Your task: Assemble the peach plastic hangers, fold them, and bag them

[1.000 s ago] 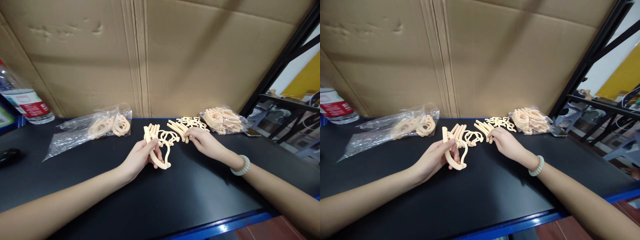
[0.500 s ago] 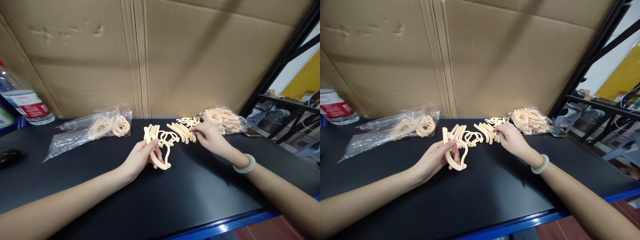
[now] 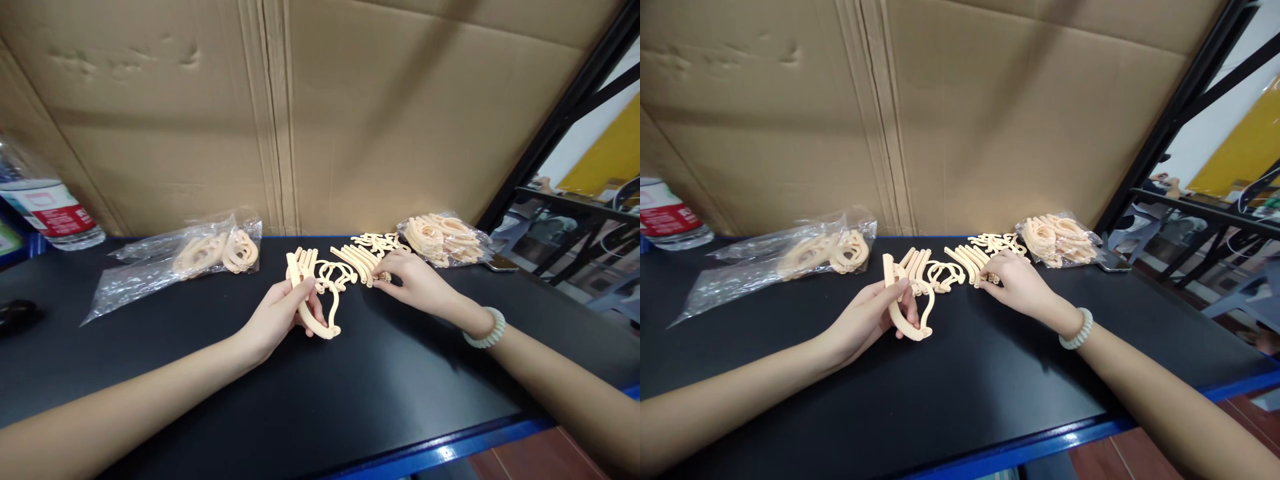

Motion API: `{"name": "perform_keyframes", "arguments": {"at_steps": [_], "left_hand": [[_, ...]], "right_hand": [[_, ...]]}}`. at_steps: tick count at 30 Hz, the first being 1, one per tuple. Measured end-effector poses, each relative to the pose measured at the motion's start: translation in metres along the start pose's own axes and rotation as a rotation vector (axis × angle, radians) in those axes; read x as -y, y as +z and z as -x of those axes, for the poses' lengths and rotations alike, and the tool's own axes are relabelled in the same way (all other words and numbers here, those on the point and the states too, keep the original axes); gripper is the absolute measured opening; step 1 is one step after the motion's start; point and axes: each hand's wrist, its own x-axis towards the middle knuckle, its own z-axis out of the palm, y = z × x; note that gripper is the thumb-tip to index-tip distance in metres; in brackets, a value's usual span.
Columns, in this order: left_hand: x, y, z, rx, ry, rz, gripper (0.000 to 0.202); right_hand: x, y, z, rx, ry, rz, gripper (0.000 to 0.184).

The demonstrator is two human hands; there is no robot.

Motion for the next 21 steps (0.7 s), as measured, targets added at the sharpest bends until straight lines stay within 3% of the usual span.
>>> {"name": "perform_keyframes", "arguments": {"at_steps": [4, 7, 11, 14, 21], "left_hand": [[0.002, -0.002, 0.0, 0.032, 0.013, -0.073, 0.043], [0.002, 0.0, 0.001, 0.064, 0.018, -0.216, 0.046], [0.0, 0.003, 0.003, 0.055, 0.045, -0.347, 0.041], [-0.001, 0.005, 0.004, 0.03, 0.093, -0.412, 0.042], [-0.001, 0.004, 0.003, 0.045, 0.1, -0.351, 0.031]], "right_hand": [[0.014, 0.0, 0.001, -0.111, -0.054, -0.074, 0.014], [0.033, -0.001, 0.004, -0.171, -0.198, -0.179, 0.023], [0.06, -0.002, 0.009, -0.056, -0.415, -0.291, 0.027], [0.072, -0.001, 0.011, 0.02, -0.508, -0.204, 0.026], [0.067, 0.0, 0.011, 0.07, -0.535, -0.08, 0.024]]}}
